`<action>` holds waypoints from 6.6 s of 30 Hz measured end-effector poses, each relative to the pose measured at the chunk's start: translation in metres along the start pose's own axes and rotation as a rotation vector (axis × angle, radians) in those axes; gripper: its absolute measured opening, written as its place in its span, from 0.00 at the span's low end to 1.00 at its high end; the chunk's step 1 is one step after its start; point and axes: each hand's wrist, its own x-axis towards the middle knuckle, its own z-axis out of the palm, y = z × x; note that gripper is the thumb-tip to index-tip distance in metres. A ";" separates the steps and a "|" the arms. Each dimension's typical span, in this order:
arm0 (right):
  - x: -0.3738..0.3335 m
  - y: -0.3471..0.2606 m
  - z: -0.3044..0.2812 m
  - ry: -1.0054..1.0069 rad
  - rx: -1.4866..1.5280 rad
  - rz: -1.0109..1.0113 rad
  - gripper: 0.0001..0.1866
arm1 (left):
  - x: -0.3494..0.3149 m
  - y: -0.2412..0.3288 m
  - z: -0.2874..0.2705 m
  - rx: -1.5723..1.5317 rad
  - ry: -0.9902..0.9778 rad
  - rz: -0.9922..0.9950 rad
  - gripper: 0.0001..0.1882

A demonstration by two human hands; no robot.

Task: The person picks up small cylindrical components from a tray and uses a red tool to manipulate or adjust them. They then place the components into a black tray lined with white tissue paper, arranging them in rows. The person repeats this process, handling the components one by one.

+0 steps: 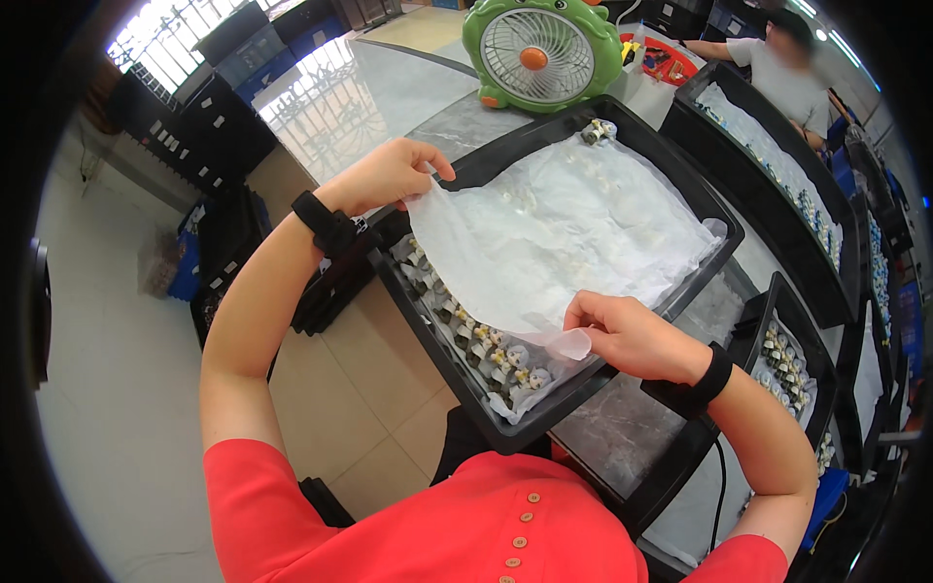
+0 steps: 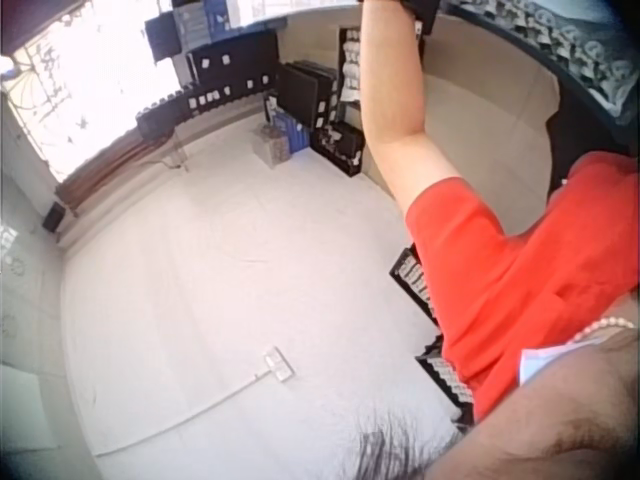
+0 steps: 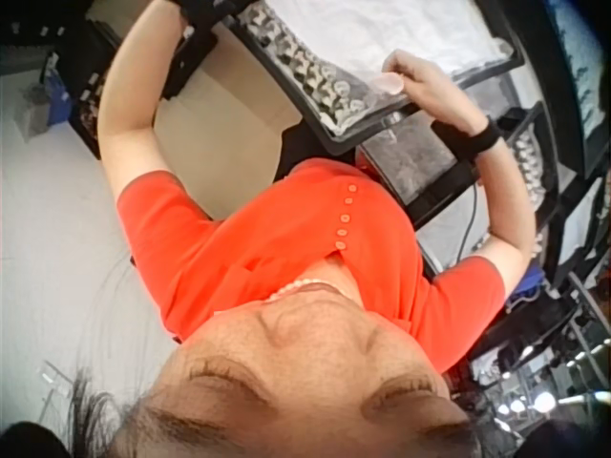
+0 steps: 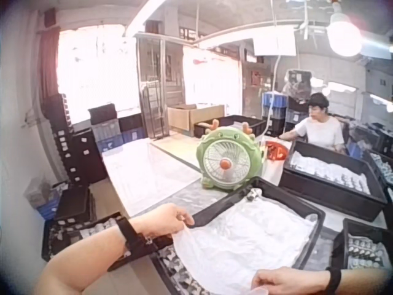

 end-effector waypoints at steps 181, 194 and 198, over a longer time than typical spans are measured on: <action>0.022 -0.040 -0.019 0.521 0.215 -0.144 0.08 | -0.033 0.011 0.047 0.601 -0.108 0.463 0.16; 0.011 -0.038 -0.027 0.549 0.290 -0.173 0.05 | -0.034 0.019 0.051 0.502 -0.118 0.455 0.16; 0.011 -0.034 -0.028 0.538 0.300 -0.194 0.05 | -0.044 0.012 0.050 0.578 -0.190 0.321 0.31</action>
